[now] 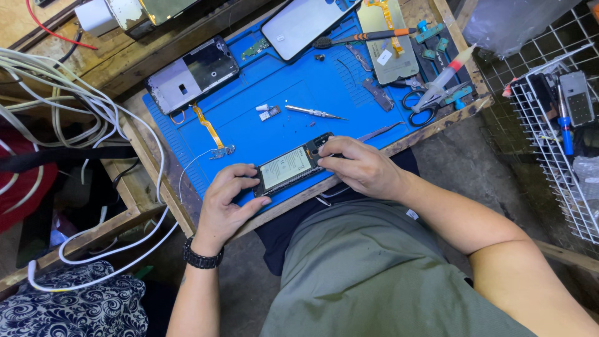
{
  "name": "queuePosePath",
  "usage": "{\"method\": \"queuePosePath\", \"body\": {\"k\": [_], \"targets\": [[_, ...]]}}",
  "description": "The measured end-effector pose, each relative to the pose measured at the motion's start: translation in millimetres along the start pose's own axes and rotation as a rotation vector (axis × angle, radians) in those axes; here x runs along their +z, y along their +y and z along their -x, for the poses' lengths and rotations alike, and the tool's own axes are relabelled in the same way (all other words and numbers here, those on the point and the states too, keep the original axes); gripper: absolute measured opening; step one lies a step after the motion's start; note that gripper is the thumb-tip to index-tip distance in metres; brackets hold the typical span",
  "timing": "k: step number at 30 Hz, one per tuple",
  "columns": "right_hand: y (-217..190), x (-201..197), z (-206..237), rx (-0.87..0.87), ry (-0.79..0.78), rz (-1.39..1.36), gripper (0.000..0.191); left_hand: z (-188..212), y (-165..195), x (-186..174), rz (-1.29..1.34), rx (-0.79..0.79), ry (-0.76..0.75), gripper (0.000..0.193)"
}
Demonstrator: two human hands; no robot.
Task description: The person uses tweezers to adjust internal components of a disassembled smartphone on a blue work mat. They then reassemble the device, power it on to verify functionality, and navigate the touchscreen interface. The person subsequently disassembles the phone again to remove a small internal part.
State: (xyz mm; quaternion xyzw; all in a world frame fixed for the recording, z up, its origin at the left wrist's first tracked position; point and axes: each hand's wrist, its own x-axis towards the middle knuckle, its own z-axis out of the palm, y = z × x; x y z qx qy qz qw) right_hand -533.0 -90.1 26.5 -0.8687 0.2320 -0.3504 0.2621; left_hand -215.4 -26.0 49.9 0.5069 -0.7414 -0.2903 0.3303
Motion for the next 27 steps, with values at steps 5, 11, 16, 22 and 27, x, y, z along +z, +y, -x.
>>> {"method": "queuePosePath", "body": {"k": [5,11,16,22,27], "targets": [[-2,1,3,-0.018,0.007,0.012,0.033,4,2,1,-0.065,0.023,-0.009,0.039],[-7,0,4,-0.02,0.02,0.029,0.031,5,7,0,-0.148,0.108,0.007,0.042],[-8,-4,1,0.089,0.112,0.068,0.029,2,6,1,-0.075,0.039,0.015,0.034],[6,-1,-18,0.255,0.172,-0.033,0.019,-11,4,14,0.049,-0.179,0.131,0.018],[24,-8,-41,0.329,0.137,-0.144,0.016,-19,0,28,-0.006,-0.262,0.264,0.02]]}}
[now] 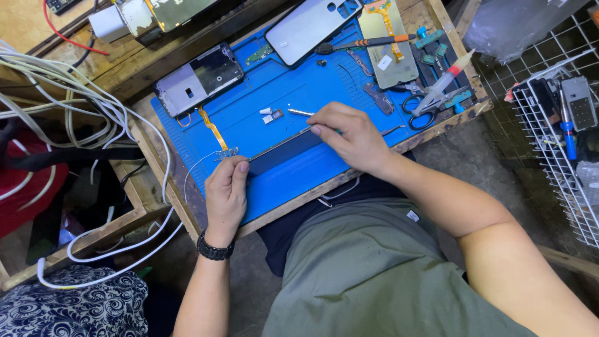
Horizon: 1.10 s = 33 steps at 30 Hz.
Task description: The person uses tweezers to adjust internal components of a disassembled smartphone on a blue work mat. They then reassemble the device, power it on to verify functionality, and navigate the touchscreen interface. The person subsequently disassembles the phone again to remove a small internal part.
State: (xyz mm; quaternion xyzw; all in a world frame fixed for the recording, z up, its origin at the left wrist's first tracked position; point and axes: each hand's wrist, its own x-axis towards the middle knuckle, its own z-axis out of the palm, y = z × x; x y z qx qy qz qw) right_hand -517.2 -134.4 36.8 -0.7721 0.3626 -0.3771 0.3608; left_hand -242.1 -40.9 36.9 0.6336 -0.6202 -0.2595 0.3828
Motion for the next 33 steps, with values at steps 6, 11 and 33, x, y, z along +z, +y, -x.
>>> {"method": "queuePosePath", "body": {"k": [6,11,33], "targets": [[4,-1,-36,0.289,-0.089,-0.243,0.02,6,-14,12,0.462,-0.31,-0.044,0.03],[5,-1,-74,0.17,-0.172,-0.258,0.019,11,-16,24,0.975,-0.479,-0.191,0.029],[-32,1,-132,-0.148,-0.347,-0.173,0.018,39,19,45,1.779,-0.565,-0.298,0.064]]}}
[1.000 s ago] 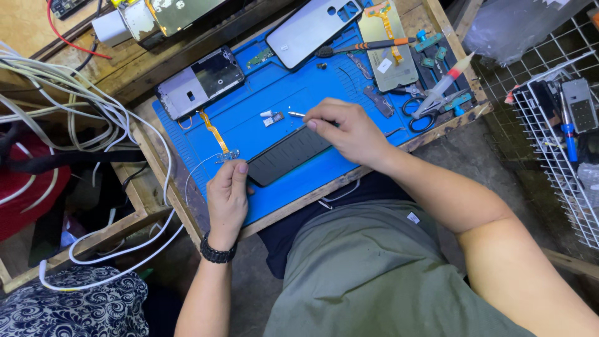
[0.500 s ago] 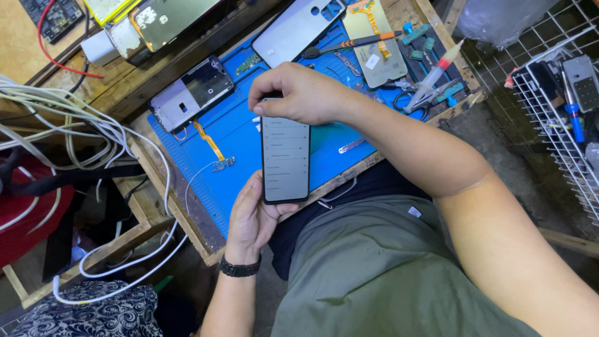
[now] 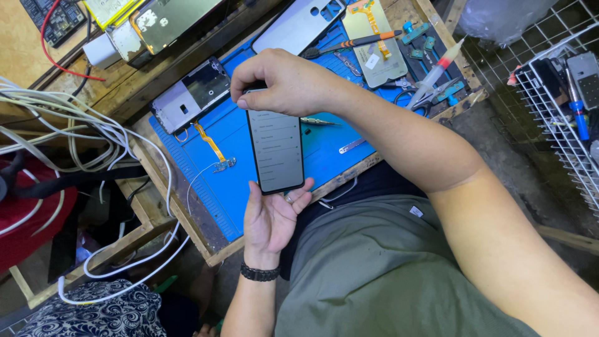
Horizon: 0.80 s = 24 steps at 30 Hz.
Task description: The person uses tweezers to adjust internal components of a disassembled smartphone on a blue work mat. They then reassemble the device, power it on to verify functionality, and navigate the touchscreen interface. The person subsequently disassembles the phone again to remove a small internal part.
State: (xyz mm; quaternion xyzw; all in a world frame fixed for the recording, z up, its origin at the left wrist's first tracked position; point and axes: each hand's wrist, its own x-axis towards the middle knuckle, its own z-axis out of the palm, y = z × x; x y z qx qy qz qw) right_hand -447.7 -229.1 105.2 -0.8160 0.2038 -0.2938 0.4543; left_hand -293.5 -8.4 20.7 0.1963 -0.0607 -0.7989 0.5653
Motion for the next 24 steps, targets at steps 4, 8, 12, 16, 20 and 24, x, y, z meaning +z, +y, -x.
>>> {"method": "queuePosePath", "body": {"k": [4,8,12,16,20,24], "targets": [[4,2,3,0.036,0.01,-0.032,0.018,2,-6,-4,-0.041,0.105,0.015,0.06],[9,5,15,0.109,0.041,-0.282,0.026,5,-5,-5,-0.088,0.149,0.0,0.053],[10,8,37,0.096,0.074,-0.43,0.04,10,-5,-7,-0.144,0.201,-0.01,0.038],[1,15,68,0.025,0.094,-0.012,0.066,14,-2,-11,-0.175,0.228,-0.008,0.029],[-10,32,80,-0.05,0.106,0.072,0.091,19,1,-15,-0.188,0.229,-0.015,0.029],[-17,44,81,-0.065,0.126,0.128,0.098,27,5,-15,-0.187,0.22,-0.021,0.031]]}}
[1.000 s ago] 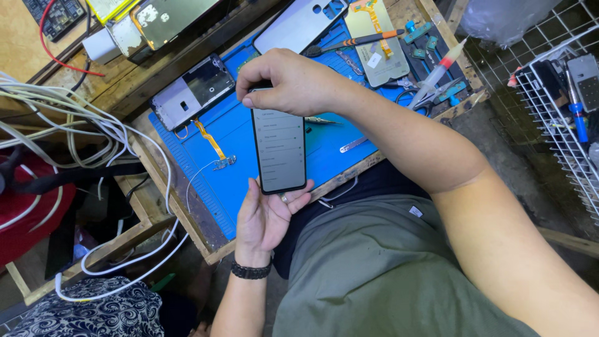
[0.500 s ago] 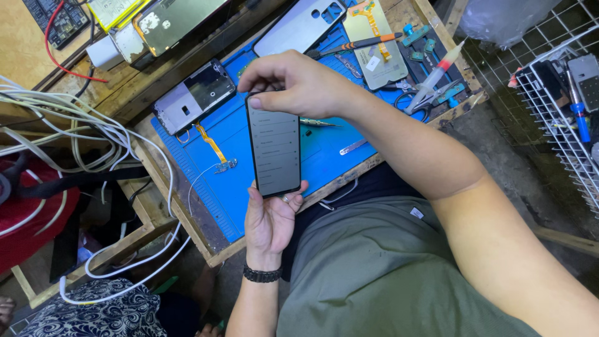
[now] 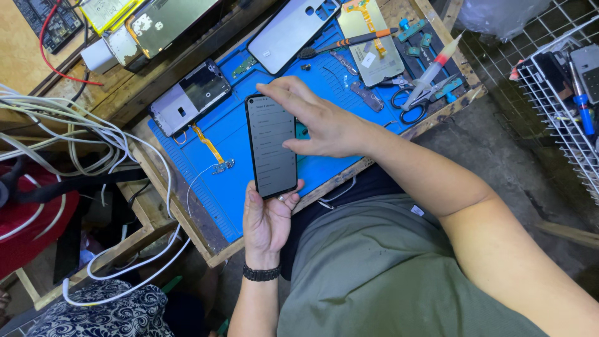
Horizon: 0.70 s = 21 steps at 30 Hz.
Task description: The person uses tweezers to adjust internal components of a disassembled smartphone on a blue work mat. They then reassemble the device, power it on to verify functionality, and navigate the touchscreen interface. The person subsequently disassembles the phone again to remove a small internal part.
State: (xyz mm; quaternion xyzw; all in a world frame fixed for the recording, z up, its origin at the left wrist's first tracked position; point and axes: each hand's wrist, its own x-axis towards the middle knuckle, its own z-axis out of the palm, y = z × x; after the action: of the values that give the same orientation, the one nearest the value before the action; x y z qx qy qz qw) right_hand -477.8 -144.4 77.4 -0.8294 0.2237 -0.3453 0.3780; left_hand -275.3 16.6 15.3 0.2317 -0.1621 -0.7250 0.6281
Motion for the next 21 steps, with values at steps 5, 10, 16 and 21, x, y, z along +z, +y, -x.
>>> {"method": "queuePosePath", "body": {"k": [5,10,16,21], "targets": [[-3,8,-2,0.0,0.03,-0.006,0.094,2,5,2,-0.002,-0.022,0.008,0.045],[-1,13,-3,-0.022,0.076,-0.009,0.089,4,6,4,0.006,-0.035,0.009,0.048],[1,6,-5,-0.031,0.021,-0.042,0.09,3,8,3,0.028,-0.041,0.014,0.049],[-3,7,-8,-0.021,0.032,-0.018,0.092,0,10,3,0.028,-0.044,0.022,0.05]]}}
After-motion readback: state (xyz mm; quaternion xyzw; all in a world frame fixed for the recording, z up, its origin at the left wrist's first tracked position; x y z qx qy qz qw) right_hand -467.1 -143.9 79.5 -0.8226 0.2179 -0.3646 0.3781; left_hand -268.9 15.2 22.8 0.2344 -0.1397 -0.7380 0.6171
